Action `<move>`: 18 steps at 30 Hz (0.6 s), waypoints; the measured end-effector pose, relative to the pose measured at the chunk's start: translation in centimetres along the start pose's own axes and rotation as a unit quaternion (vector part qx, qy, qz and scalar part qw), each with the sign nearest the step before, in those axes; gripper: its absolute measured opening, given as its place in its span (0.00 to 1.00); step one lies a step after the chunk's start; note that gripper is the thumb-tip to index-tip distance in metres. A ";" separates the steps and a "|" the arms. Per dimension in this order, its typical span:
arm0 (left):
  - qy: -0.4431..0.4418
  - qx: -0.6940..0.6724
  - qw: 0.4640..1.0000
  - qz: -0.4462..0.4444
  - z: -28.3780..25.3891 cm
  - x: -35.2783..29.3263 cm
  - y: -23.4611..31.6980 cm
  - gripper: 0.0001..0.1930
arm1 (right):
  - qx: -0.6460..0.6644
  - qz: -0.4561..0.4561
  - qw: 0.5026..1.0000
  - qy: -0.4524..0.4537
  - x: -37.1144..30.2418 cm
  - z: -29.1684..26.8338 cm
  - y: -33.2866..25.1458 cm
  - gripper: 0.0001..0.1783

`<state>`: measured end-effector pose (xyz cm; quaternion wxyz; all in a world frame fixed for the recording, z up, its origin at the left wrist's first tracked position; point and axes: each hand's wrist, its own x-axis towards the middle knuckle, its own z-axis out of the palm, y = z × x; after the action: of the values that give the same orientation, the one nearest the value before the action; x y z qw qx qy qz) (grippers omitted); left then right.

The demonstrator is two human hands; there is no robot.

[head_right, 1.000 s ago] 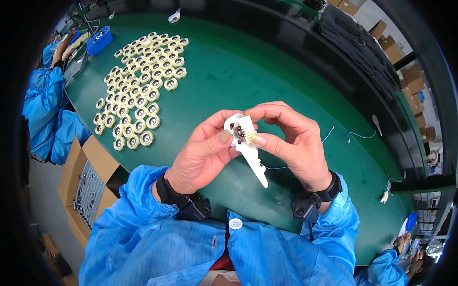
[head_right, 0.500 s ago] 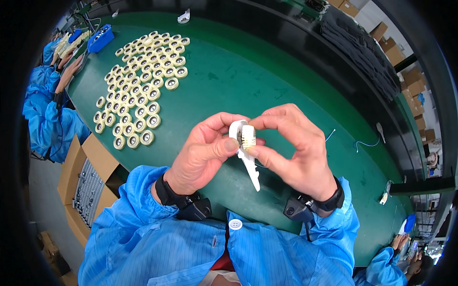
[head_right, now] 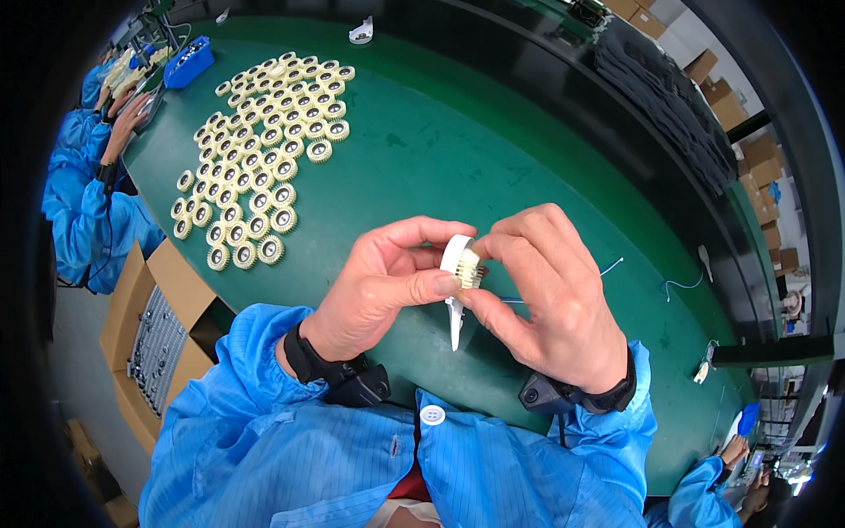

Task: Assembling small mechanical components including gears and white plastic housings on a production line.

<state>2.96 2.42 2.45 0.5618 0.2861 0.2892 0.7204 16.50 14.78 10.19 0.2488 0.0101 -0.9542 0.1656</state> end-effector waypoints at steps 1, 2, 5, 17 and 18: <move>0.001 -0.005 1.000 0.001 0.0 0.0 0.0 0.19 | 0.000 -0.004 1.000 0.010 0.0 0.1 -0.1 0.18; 0.002 -0.005 1.000 0.002 -0.1 0.0 -0.1 0.19 | 0.000 -0.009 1.000 0.020 0.0 0.3 -0.1 0.18; 0.001 -0.024 1.000 0.010 -0.7 0.1 -0.6 0.20 | 0.051 -0.010 0.998 0.021 -0.2 1.0 0.1 0.19; 0.052 -0.063 0.993 0.082 0.4 0.6 -1.7 0.21 | 0.075 0.086 0.991 0.068 -0.7 4.9 0.8 0.31; 0.041 -0.022 0.995 0.083 0.4 0.5 -1.6 0.20 | 0.096 0.124 0.985 0.068 -0.7 4.8 0.6 0.35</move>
<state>4.16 3.24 1.56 0.4938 0.2666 0.2709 0.7821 14.83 13.76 5.76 0.2884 -0.0957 -0.9087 0.2863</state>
